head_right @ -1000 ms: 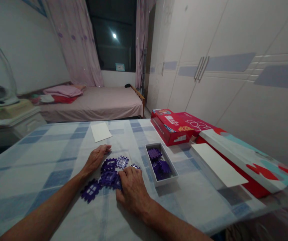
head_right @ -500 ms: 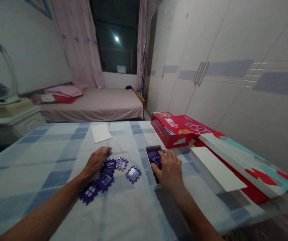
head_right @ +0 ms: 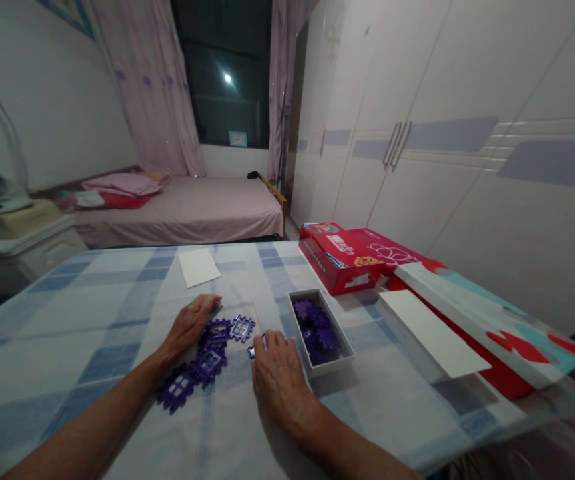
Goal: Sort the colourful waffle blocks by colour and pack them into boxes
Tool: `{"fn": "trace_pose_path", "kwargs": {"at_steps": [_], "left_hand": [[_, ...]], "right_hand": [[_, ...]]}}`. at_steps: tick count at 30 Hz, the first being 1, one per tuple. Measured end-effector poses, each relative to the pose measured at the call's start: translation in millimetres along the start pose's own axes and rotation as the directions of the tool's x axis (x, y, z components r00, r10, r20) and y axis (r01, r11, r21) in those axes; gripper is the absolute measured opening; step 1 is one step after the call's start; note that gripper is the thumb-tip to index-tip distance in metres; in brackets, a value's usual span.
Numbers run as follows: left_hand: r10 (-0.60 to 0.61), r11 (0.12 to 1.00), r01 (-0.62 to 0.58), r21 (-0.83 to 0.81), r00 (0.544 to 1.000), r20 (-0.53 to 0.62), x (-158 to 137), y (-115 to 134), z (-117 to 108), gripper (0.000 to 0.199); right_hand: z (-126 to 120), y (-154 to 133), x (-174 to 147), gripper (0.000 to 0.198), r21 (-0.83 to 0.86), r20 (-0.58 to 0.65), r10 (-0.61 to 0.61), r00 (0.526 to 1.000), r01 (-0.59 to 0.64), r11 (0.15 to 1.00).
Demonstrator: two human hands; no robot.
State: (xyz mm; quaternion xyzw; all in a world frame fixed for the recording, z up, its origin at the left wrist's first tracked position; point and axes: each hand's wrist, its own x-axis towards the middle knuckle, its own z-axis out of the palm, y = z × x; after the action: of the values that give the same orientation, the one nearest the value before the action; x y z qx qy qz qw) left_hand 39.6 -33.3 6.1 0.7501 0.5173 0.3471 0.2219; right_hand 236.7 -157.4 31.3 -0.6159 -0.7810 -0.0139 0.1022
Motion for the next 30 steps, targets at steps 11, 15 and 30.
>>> {"fn": "trace_pose_path", "kwargs": {"at_steps": [11, 15, 30], "left_hand": [[0.014, 1.000, -0.013, 0.023, 1.000, -0.006, -1, 5, -2, 0.042], [0.030, 0.999, -0.030, 0.043, 1.000, -0.004, -1, 5, -2, 0.040], [0.036, 0.995, -0.035, -0.095, 0.999, 0.008, -6, 20, -3, 0.044]], "right_hand": [[-63, 45, -15, 0.034, 0.157, -0.313, 0.112, 0.943, -0.065, 0.986], [-59, 78, -10, 0.035, 0.099, -0.247, 0.263, 0.933, -0.246, 0.964], [-37, -4, -5, 0.050, 0.351, -0.024, -0.215, 0.976, 0.210, 0.912]]}}
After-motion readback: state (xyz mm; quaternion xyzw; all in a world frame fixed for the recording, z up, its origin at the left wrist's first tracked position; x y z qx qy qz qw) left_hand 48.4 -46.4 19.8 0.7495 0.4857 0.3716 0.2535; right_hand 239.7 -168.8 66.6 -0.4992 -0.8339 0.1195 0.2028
